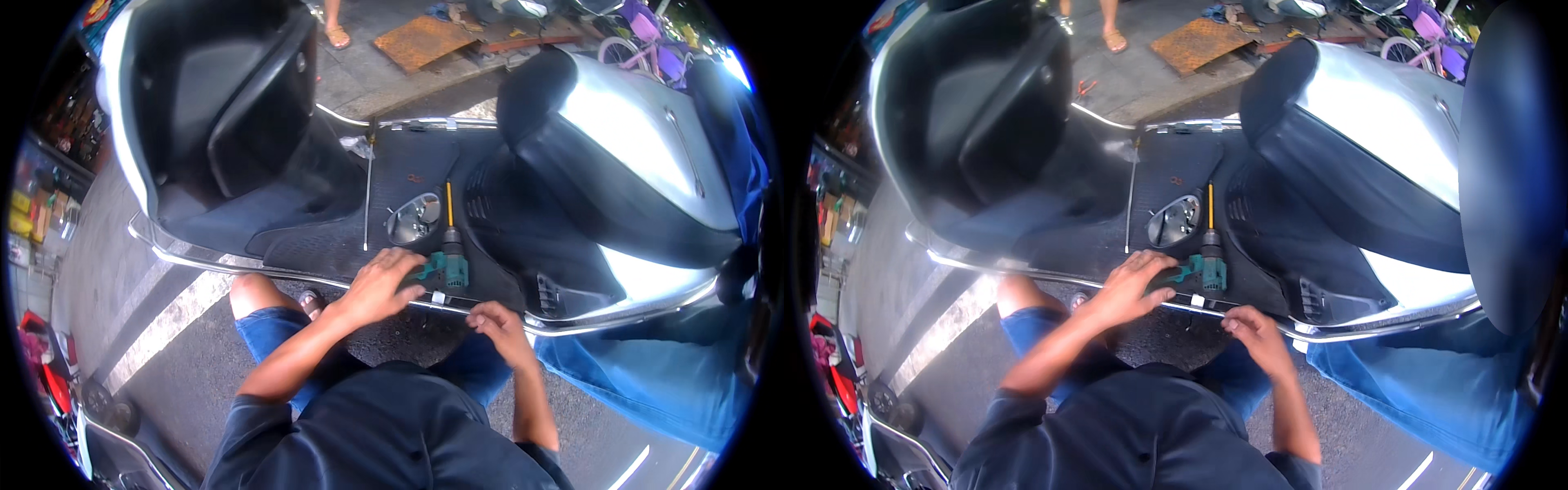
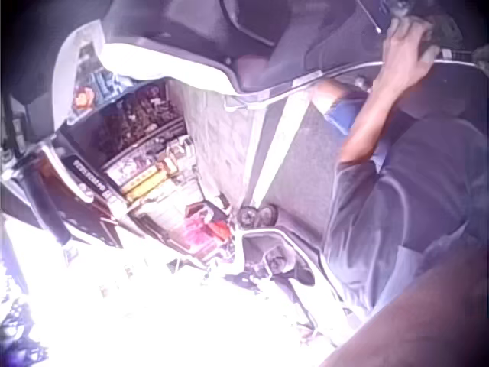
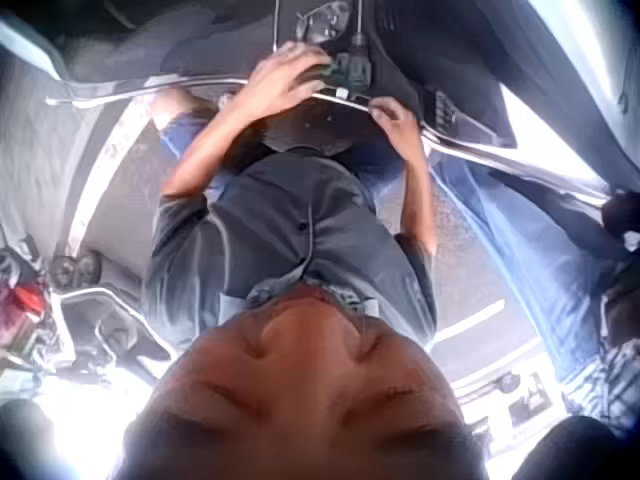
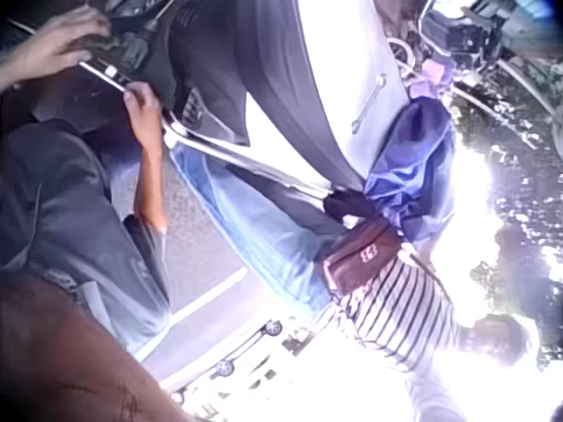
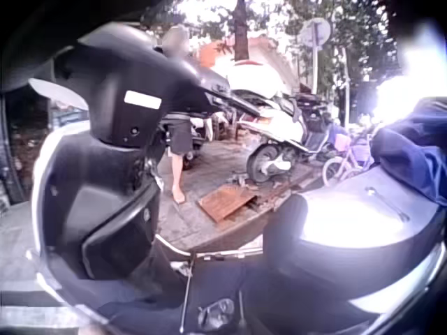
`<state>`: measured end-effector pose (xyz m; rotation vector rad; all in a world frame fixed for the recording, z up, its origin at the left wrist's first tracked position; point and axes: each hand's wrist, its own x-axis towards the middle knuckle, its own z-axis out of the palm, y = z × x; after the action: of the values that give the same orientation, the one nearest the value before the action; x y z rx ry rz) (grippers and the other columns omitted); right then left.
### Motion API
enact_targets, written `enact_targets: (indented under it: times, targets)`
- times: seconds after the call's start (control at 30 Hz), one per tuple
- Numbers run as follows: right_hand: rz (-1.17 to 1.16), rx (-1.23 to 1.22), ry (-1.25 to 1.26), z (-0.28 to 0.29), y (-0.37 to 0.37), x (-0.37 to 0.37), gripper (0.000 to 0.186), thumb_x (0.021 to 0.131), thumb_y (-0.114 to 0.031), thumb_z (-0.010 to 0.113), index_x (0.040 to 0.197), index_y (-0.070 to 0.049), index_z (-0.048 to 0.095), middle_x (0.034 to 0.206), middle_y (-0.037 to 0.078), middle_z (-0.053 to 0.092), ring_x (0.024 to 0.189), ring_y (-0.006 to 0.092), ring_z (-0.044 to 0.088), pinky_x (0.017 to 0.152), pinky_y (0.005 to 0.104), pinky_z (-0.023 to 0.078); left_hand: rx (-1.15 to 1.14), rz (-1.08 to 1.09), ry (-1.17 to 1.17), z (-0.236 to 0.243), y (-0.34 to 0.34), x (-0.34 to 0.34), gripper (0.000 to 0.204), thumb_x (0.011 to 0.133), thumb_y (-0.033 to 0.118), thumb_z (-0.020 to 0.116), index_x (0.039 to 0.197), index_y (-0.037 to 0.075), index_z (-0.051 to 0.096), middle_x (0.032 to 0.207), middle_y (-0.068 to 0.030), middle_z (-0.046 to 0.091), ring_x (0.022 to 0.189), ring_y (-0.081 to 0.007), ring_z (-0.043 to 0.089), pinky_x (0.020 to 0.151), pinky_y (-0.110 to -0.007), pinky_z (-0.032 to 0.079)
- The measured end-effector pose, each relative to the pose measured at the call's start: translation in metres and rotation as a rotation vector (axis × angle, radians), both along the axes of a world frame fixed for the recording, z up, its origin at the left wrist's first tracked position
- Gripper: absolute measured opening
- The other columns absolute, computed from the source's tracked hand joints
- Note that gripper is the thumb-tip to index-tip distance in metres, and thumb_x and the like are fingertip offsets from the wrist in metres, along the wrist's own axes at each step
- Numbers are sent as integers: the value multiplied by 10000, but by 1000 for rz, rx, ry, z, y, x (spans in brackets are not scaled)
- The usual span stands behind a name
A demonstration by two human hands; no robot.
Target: The person repairs a white scooter parked on a city sidewalk. They remove the front fairing, adjust the handlebars and dashboard, and use a power drill to secure screws on the front panel and handlebar area. A second person stands nearby observing the process.
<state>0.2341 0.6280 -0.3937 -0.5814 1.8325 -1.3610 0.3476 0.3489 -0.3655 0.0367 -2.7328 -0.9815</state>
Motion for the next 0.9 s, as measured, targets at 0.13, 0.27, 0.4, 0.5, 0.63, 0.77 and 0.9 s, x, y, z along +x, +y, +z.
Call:
enact_targets:
  times: [0.13, 0.27, 0.4, 0.5, 0.63, 0.77, 0.9]
  targets:
    - [-96, -77, -283, -33, -6, 36, 291, 977, -159, 606, 1219, 3, 611, 1112, 112, 686, 1007, 179, 656, 870, 301, 520, -225, 38, -168, -54, 28, -22, 661, 734, 287, 815, 1297, 54, 560, 1134, -184, 615, 1068, -344, 593, 889, -447, 500]
    - [-131, -225, -514, -82, -38, 56, 477, 977, -279, 645, 1336, 10, 523, 1221, 109, 628, 1105, 175, 614, 896, 312, 510, -148, 89, -73, -75, 29, -35, 675, 656, 172, 840, 1256, 45, 559, 1023, -152, 643, 997, -368, 612, 850, -462, 501]
    - [-304, -311, -646, -77, -66, 61, 549, 953, -282, 684, 1376, 5, 484, 1292, 91, 574, 1195, 170, 549, 984, 303, 455, 29, 52, -21, -51, 60, -13, 651, 675, 128, 809, 1265, 45, 548, 1049, -183, 638, 995, -396, 601, 864, -474, 496]
    - [-558, -558, -541, -73, -62, 70, 459, 953, -174, 663, 1358, -16, 515, 1292, 74, 593, 1198, 179, 559, 1039, 324, 426, 198, -16, -4, -39, 90, 4, 629, 717, 147, 789, 1287, 48, 542, 1143, -186, 629, 1026, -404, 593, 895, -491, 493]
    - [-622, -527, -423, -53, -24, 62, 373, 886, -52, 658, 1251, -9, 590, 1159, 95, 645, 1066, 183, 621, 929, 332, 497, 6, -237, -18, -34, 41, -20, 599, 773, 226, 777, 1305, 67, 554, 1176, -182, 622, 1137, -392, 566, 919, -444, 499]
    - [-621, -376, -229, -55, 16, 58, 242, 888, -78, 677, 1105, 9, 616, 922, 90, 673, 842, 169, 655, 803, 321, 523, -234, 266, -129, -46, -43, -84, 858, 709, 423, 840, 1422, 126, 467, 1357, -203, 536, 1265, -397, 496, 1032, -477, 427]
    - [-634, -358, -262, -53, 21, 61, 244, 888, -116, 696, 1080, 5, 607, 887, 99, 679, 790, 168, 657, 755, 316, 529, -273, 154, -360, -83, -59, -105, 1061, 633, 482, 849, 1505, 165, 335, 1406, -233, 446, 1292, -433, 446, 1072, -503, 397]
